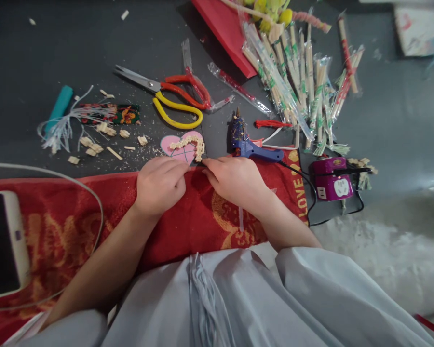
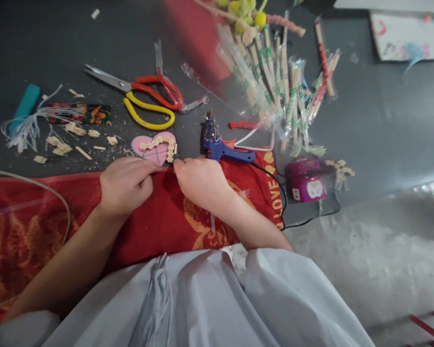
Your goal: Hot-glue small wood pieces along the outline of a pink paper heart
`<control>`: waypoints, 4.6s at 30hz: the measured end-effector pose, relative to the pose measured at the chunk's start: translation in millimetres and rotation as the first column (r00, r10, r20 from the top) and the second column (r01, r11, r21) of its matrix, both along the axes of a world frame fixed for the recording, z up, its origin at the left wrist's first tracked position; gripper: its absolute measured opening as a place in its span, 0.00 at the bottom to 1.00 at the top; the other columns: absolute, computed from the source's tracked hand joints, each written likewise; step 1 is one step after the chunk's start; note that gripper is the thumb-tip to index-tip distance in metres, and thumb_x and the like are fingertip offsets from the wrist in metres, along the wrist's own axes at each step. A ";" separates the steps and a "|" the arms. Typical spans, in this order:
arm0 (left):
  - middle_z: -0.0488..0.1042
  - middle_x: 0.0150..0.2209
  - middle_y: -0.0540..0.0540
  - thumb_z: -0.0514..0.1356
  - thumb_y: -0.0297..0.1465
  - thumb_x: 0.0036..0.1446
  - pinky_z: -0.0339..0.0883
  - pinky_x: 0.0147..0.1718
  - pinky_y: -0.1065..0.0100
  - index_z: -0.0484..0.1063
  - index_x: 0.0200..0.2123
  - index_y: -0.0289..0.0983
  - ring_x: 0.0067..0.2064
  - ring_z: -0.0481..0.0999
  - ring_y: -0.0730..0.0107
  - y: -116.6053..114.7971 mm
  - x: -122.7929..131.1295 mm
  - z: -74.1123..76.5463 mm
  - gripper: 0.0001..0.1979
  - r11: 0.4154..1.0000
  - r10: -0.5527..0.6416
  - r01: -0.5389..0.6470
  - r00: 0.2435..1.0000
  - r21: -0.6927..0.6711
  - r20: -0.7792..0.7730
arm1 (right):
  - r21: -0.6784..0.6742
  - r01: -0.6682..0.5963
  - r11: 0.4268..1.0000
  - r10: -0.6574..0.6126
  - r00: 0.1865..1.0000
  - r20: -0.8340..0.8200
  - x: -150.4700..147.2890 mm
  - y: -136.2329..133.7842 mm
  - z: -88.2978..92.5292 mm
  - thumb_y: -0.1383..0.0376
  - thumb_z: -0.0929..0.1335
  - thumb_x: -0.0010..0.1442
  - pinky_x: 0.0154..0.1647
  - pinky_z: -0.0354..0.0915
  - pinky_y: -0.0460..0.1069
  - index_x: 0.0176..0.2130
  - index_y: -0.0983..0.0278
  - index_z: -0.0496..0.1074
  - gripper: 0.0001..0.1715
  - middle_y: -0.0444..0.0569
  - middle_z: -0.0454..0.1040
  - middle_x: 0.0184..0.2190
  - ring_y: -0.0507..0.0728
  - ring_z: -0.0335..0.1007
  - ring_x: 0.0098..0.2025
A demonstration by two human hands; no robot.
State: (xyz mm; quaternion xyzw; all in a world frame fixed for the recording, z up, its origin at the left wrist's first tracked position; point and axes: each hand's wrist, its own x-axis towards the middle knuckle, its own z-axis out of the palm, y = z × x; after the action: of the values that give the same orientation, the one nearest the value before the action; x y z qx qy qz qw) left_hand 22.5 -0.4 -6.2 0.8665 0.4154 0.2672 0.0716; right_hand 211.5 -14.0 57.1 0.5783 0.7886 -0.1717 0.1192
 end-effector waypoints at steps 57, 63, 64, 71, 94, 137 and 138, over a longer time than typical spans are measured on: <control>0.76 0.26 0.49 0.52 0.20 0.49 0.67 0.35 0.61 0.68 0.24 0.41 0.31 0.74 0.63 1.6 1.0 -0.5 0.11 0.976 0.215 -0.214 0.976 -0.024 0.020 | 0.016 -0.023 1.000 0.023 1.000 0.009 -0.9 -3.2 -5.4 0.65 0.59 0.72 0.27 0.51 0.51 0.54 0.65 0.77 0.21 0.55 0.84 0.43 0.60 0.81 0.40; 0.76 0.26 0.49 0.53 0.20 0.49 0.68 0.36 0.62 0.68 0.24 0.41 0.31 0.74 0.62 1.8 0.7 1.5 0.11 0.979 0.199 -0.199 0.980 -0.034 0.001 | 0.038 -0.025 0.999 0.025 1.000 0.002 -0.7 -3.6 -5.5 0.65 0.60 0.71 0.27 0.50 0.51 0.53 0.65 0.77 0.21 0.55 0.84 0.41 0.60 0.81 0.38; 0.76 0.26 0.49 0.53 0.20 0.49 0.68 0.36 0.62 0.68 0.25 0.41 0.31 0.74 0.62 1.8 0.7 1.4 0.11 0.980 0.197 -0.197 0.980 -0.029 0.000 | 0.038 -0.025 0.999 0.025 1.000 0.002 -0.4 -3.8 -5.3 0.65 0.60 0.71 0.27 0.50 0.50 0.53 0.65 0.78 0.20 0.55 0.84 0.41 0.60 0.81 0.38; 0.76 0.26 0.49 0.53 0.19 0.50 0.67 0.36 0.62 0.69 0.25 0.41 0.31 0.74 0.62 1.3 0.8 -3.0 0.11 0.979 0.201 -0.201 0.980 0.026 0.004 | 0.043 -0.032 0.999 0.032 0.999 0.002 -0.1 -3.4 -5.4 0.65 0.60 0.71 0.27 0.49 0.50 0.53 0.66 0.77 0.20 0.56 0.83 0.41 0.61 0.81 0.39; 0.76 0.27 0.48 0.53 0.21 0.49 0.68 0.38 0.60 0.68 0.25 0.42 0.33 0.74 0.61 1.2 2.1 -1.0 0.10 0.966 0.244 -0.245 0.970 -0.079 -0.021 | 0.026 -0.040 0.999 0.040 0.999 0.009 -0.7 -2.5 -4.5 0.66 0.59 0.71 0.27 0.48 0.51 0.51 0.66 0.77 0.20 0.57 0.83 0.41 0.61 0.81 0.40; 0.76 0.27 0.49 0.53 0.21 0.50 0.67 0.38 0.60 0.67 0.25 0.42 0.33 0.73 0.60 0.9 2.1 -2.4 0.10 0.960 0.267 -0.267 0.964 -0.088 -0.013 | 0.022 -0.050 0.999 0.049 0.999 0.012 0.1 -3.2 -4.5 0.67 0.59 0.70 0.27 0.50 0.51 0.52 0.66 0.76 0.20 0.58 0.83 0.41 0.60 0.80 0.39; 0.76 0.27 0.48 0.53 0.21 0.50 0.67 0.38 0.60 0.67 0.25 0.42 0.33 0.73 0.60 1.0 1.9 -2.4 0.10 0.959 0.266 -0.265 0.964 -0.096 -0.008 | 0.022 -0.050 0.998 0.050 0.999 0.011 0.2 -3.3 -4.6 0.67 0.59 0.70 0.27 0.50 0.51 0.52 0.66 0.76 0.20 0.58 0.83 0.41 0.60 0.80 0.39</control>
State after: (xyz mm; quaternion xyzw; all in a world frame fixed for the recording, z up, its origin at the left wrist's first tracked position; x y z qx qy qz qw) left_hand 24.4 0.6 -8.6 0.7979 0.5401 0.2562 0.0780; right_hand 211.7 -17.3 52.5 0.5606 0.8041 -0.1566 0.1211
